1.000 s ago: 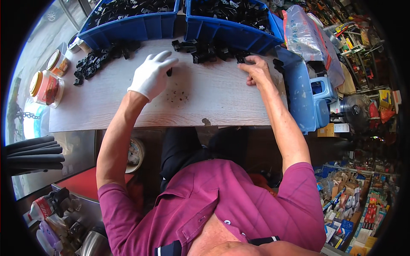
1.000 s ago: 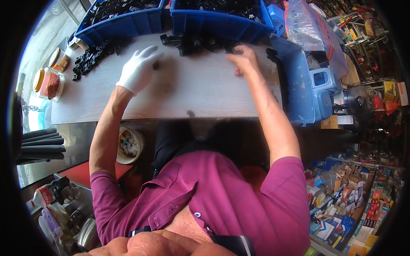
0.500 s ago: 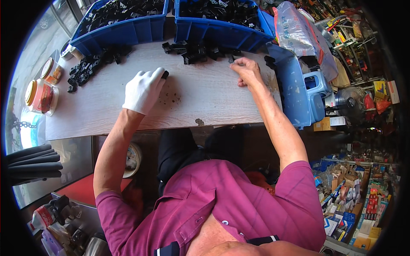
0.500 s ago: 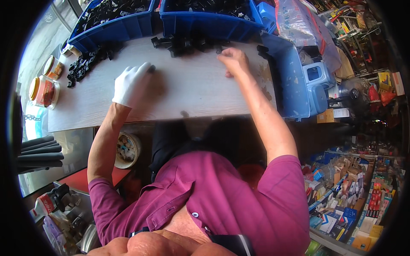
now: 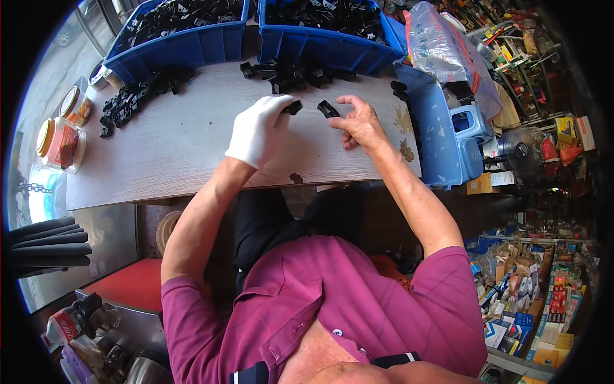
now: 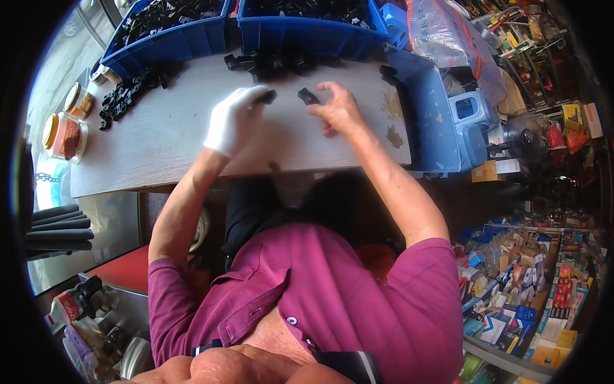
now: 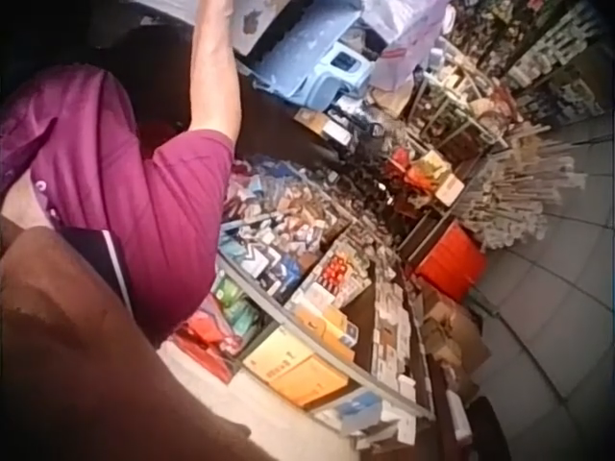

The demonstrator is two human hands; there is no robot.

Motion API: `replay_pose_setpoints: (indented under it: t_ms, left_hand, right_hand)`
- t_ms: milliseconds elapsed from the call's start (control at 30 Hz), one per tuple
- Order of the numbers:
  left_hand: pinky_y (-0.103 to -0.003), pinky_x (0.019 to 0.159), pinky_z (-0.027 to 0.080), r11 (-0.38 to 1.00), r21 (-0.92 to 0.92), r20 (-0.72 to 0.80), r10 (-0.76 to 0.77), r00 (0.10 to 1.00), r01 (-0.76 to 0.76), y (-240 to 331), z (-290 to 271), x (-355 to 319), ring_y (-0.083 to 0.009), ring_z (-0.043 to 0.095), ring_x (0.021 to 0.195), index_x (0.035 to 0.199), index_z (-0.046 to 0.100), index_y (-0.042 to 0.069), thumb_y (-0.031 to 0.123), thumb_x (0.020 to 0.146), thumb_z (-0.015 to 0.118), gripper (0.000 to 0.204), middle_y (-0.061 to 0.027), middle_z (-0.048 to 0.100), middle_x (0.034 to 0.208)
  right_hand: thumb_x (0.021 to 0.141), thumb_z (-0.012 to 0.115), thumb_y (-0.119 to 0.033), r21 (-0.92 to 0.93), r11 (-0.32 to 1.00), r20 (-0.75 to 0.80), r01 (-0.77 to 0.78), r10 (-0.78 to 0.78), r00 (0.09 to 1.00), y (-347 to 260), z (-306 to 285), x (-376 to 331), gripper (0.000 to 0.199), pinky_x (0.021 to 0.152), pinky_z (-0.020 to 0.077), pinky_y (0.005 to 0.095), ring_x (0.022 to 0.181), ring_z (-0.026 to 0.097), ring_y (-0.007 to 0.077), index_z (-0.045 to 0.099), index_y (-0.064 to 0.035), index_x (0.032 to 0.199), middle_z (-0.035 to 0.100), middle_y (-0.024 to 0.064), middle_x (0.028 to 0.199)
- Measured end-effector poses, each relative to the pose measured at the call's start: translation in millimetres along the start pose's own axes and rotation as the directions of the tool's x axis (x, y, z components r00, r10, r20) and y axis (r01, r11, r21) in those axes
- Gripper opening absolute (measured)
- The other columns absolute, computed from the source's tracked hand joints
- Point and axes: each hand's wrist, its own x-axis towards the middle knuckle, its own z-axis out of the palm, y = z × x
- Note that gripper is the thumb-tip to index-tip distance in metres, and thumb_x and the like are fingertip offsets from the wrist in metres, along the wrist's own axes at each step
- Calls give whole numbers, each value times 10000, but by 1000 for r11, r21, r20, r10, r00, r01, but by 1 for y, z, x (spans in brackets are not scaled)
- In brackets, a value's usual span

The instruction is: Sorting small black plastic components on a workbench into storage bins.

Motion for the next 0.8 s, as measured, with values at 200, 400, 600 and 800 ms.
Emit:
replay_pose_setpoints:
  t_ms: [200, 400, 600, 800]
  left_hand:
    - [-451, 809, 594, 983, 107, 150, 129, 980, -146, 6, 36, 27, -385, 712, 929, 1119, 748, 117, 125, 871, 683, 257, -160, 724, 1016]
    - [-433, 833, 592, 946, 184, 334, 194, 922, -265, -4, 56, 33, -342, 702, 963, 1140, 760, 137, 133, 881, 649, 282, -121, 713, 1013]
    - [-434, 837, 585, 952, 119, 303, 237, 923, -283, -6, 65, 33, -335, 694, 978, 1167, 750, 137, 129, 886, 653, 298, -116, 703, 1041]
    - [-430, 862, 582, 926, 115, 320, 309, 896, -360, -11, 62, 29, -335, 693, 1014, 1181, 739, 128, 105, 882, 643, 315, -106, 706, 1073]
  right_hand:
    - [826, 832, -157, -131, 990, 57, -57, 65, 996, -1, 6, 13, 388, 364, 437, 275, 452, 522, 108, 688, -59, 1172, 548, -7, 649]
    - [829, 832, -173, -162, 986, 0, 32, -33, 999, 6, 8, 11, 355, 360, 408, 262, 436, 498, 99, 711, -60, 1142, 564, -6, 637]
    - [861, 749, -121, -164, 986, -5, 21, -22, 1000, 8, 7, 13, 281, 351, 393, 259, 425, 496, 94, 711, -58, 1133, 564, -13, 628]
    - [887, 631, -42, -185, 983, 78, 4, 11, 997, 4, 1, 11, 393, 422, 492, 276, 516, 598, 128, 706, -74, 1271, 661, 56, 731]
